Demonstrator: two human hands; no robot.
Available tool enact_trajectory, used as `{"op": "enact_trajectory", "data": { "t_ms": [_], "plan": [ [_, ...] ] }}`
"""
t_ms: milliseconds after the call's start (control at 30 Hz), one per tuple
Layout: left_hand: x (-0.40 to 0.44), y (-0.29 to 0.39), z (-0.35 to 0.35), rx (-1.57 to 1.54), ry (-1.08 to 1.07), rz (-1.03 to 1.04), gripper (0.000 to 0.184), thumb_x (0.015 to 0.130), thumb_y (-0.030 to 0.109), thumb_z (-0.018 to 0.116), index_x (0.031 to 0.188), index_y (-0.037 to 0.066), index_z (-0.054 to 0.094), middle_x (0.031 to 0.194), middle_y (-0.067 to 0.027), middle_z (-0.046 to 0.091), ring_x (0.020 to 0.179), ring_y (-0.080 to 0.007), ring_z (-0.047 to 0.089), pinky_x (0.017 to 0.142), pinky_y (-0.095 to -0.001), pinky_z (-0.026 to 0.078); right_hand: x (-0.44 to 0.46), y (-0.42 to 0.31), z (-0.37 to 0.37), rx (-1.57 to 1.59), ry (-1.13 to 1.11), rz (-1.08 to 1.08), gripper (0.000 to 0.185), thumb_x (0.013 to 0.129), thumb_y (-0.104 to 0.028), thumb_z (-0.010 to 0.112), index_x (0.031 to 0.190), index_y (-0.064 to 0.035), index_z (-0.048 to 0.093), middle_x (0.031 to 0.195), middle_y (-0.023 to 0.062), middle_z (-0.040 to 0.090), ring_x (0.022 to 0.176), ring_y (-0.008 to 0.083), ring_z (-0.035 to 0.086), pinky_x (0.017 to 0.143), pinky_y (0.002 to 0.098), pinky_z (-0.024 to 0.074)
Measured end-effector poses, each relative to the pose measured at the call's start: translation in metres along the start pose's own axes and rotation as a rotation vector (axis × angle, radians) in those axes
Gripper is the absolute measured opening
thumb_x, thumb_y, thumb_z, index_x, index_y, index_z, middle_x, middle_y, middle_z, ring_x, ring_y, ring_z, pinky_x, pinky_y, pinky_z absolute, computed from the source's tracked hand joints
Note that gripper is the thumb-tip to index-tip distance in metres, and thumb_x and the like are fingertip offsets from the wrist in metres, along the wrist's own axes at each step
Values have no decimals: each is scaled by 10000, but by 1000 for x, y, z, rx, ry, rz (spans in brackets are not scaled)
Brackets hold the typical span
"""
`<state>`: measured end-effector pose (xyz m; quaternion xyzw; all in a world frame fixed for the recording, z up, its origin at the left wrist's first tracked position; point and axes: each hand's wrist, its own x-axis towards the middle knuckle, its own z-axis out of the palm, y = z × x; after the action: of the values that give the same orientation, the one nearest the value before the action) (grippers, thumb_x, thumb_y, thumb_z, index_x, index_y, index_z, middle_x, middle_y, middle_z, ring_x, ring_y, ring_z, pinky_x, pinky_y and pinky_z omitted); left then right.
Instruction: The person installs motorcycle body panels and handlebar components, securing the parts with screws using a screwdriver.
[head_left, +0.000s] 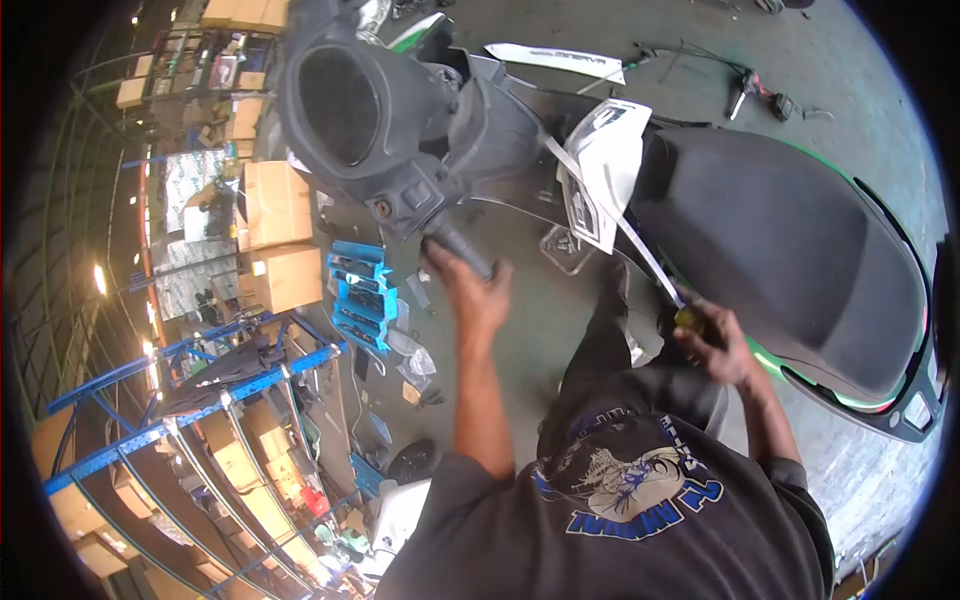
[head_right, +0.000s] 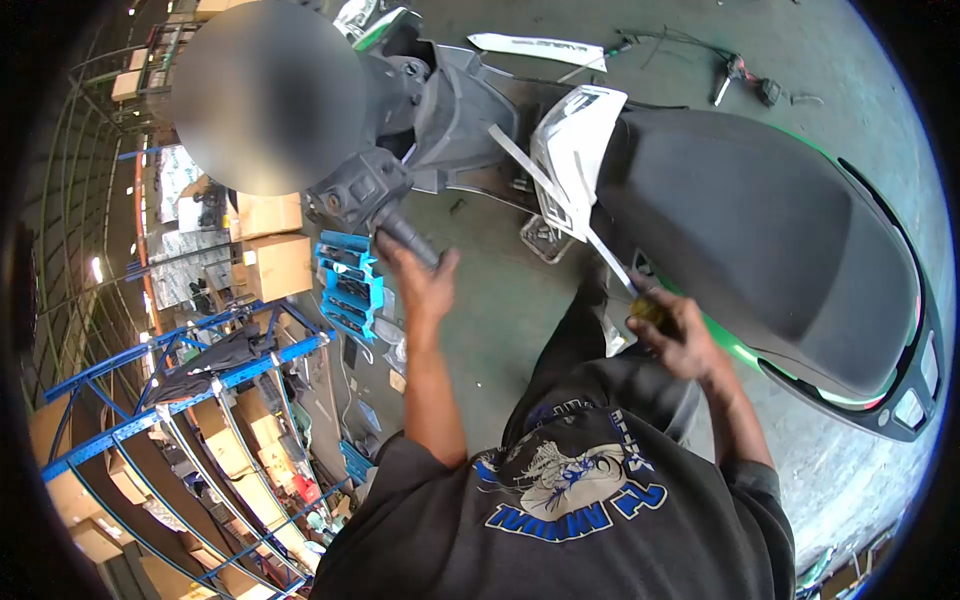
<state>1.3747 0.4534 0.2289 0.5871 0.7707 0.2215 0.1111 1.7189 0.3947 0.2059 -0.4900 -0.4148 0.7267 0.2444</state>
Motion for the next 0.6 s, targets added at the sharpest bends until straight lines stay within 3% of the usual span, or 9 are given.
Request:
{"op": "enact_trajectory", "data": {
  "t_ms": [67, 133, 167, 233, 267, 333, 367, 500, 600],
  "plan": [
    [21, -33, -51, 9, -87, 9, 959, 710, 60, 711, 1405, -159, 87, 1441, -383, 176, 1382, -481, 168, 1149, -477, 165, 5, -9, 17, -75, -79, -58, 554, 888, -107, 656, 1396, -35, 449, 752, 10, 571, 671, 80, 506, 638, 266, 449],
    [38, -63, -94, 34, -176, -14, 944, 703, 33, 698, 1417, -135, 102, 1450, -371, 184, 1385, -471, 181, 1153, -465, 166, 5, -29, 28, -248, -166, -231, 547, 898, -105, 623, 1412, -74, 439, 714, 101, 594, 617, 203, 543, 648, 316, 460],
    [53, -77, -109, 92, -203, -45, 922, 697, 15, 687, 1418, -118, 129, 1453, -360, 201, 1377, -468, 207, 1147, -455, 194, 9, -33, 36, -231, -185, -234, 547, 898, -105, 623, 1412, -74, 439, 714, 101, 594, 617, 203, 543, 648, 316, 460],
    [77, -68, -122, 232, -158, -20, 849, 699, 21, 657, 1399, -106, 194, 1395, -351, 314, 1316, -473, 314, 1107, -453, 275, 21, -42, 48, -323, -214, -344, 540, 905, -117, 605, 1417, -100, 432, 770, 221, 586, 647, 377, 520, 664, 361, 465],
    [88, -63, -128, 302, -134, -10, 814, 700, 24, 641, 1389, -99, 226, 1366, -347, 370, 1286, -476, 368, 1087, -453, 315, 24, -59, 54, -296, -253, -253, 535, 918, -139, 596, 1422, -105, 420, 796, 264, 575, 690, 446, 487, 674, 387, 463],
    [99, -64, -125, 398, 121, 66, 674, 708, 82, 640, 1315, -48, 375, 1211, -293, 526, 1158, -462, 493, 1012, -474, 379, 39, -64, 67, -298, -234, -321, 537, 920, -134, 592, 1426, -106, 413, 772, 265, 563, 668, 437, 490, 668, 383, 462],
    [104, -63, -126, 406, 113, 62, 674, 708, 82, 640, 1315, -48, 375, 1211, -293, 526, 1158, -462, 493, 1012, -474, 379, 46, -67, 72, -314, -209, -395, 540, 923, -129, 587, 1431, -108, 406, 749, 265, 551, 647, 429, 493, 662, 380, 460],
    [123, -52, -129, 354, 245, 100, 582, 660, 197, 775, 1119, -49, 515, 1071, -258, 597, 1032, -442, 565, 913, -467, 440, 67, -82, 86, -389, -261, -353, 525, 923, -111, 584, 1421, -95, 418, 776, 284, 558, 597, 394, 518, 647, 376, 458],
    [133, -47, -129, 541, 185, -49, 560, 629, 207, 798, 1018, -92, 528, 1020, -296, 604, 997, -461, 579, 876, -473, 458, 78, -74, 93, -313, -259, -386, 501, 926, -117, 584, 1404, -77, 440, 762, 277, 566, 583, 380, 528, 635, 377, 460]
  ]
}}
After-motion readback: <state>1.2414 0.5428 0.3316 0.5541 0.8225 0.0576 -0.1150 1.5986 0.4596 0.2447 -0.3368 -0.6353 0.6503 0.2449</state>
